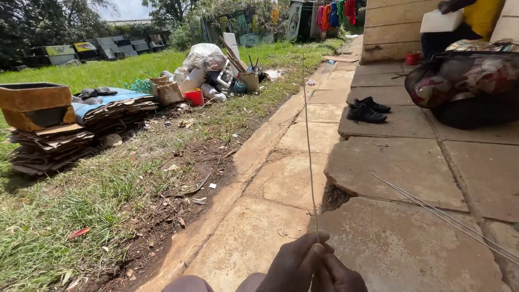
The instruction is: The person sits on a tiled floor and repeatedly strikes a thin metal wire with a hammer. They hold the wire steady with their left hand while using the hammer in their right hand to flatten or shape it. The person briefly pauses to pick up a second wire and continues hammering.
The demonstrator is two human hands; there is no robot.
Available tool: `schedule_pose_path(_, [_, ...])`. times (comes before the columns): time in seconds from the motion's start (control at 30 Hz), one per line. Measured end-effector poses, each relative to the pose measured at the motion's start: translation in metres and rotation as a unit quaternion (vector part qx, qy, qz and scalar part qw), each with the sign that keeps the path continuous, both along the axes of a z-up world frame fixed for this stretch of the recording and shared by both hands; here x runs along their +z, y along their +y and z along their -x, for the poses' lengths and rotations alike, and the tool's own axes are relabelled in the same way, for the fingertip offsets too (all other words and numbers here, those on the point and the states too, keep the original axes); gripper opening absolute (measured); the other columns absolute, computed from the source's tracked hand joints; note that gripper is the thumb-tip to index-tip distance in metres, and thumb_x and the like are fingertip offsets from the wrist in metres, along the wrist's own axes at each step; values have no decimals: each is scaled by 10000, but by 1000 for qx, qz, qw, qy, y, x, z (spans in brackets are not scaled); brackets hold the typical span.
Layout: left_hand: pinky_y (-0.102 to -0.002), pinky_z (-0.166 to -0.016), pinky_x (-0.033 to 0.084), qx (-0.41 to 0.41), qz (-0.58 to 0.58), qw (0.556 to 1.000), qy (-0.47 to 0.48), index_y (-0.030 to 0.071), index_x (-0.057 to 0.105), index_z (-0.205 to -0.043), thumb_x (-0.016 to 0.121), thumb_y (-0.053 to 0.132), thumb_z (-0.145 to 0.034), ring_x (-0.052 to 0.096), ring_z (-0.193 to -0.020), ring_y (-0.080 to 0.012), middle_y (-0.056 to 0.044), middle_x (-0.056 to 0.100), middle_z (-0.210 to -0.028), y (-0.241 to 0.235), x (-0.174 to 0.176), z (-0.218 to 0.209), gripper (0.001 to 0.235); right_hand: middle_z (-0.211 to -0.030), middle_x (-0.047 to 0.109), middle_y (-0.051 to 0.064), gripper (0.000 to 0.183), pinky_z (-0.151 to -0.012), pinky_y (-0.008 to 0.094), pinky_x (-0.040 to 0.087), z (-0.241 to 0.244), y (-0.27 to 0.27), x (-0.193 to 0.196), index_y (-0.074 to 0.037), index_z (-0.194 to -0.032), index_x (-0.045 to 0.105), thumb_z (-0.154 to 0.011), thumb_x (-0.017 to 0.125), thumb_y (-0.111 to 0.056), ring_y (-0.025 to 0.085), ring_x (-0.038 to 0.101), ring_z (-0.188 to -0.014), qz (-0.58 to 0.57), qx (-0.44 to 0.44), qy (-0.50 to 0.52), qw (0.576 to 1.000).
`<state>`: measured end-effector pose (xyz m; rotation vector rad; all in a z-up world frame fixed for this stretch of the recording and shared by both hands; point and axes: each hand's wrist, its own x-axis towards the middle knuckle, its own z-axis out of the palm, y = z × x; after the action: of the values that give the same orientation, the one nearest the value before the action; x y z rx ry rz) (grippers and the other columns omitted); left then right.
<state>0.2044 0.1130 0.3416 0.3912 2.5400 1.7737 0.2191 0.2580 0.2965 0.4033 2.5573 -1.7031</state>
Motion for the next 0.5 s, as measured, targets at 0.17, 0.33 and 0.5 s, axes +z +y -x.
schedule_pose_path(0.17, [-333,-735,569,44,-177,980,-80,38,735,-1205,546,143,-1052,707,-849,-206,-147,793,-995,6,35,-14,265,-728,861,49,436,-510,280,557,-11,0,4,-197,-1347,784,-934,709,-311,133,745,-515,82,147,94,981])
schedule_pose_path(0.33, [-283,-608,444,56,-133,971,189,49,715,-1281,527,121,-1107,523,-639,-122,-23,611,-745,-32,91,10,267,-1239,787,-7,527,-693,285,619,-30,20,-43,-163,-1359,688,-882,758,-375,137,754,-811,63,144,148,976])
schedule_pose_path(0.5, [-376,-490,527,149,366,890,230,237,588,-1449,522,291,-1112,634,-541,-180,-63,722,-773,-84,109,35,347,-1204,806,-15,389,-857,331,644,-41,41,-116,-148,-1257,751,-913,722,-328,156,799,-909,7,89,64,994])
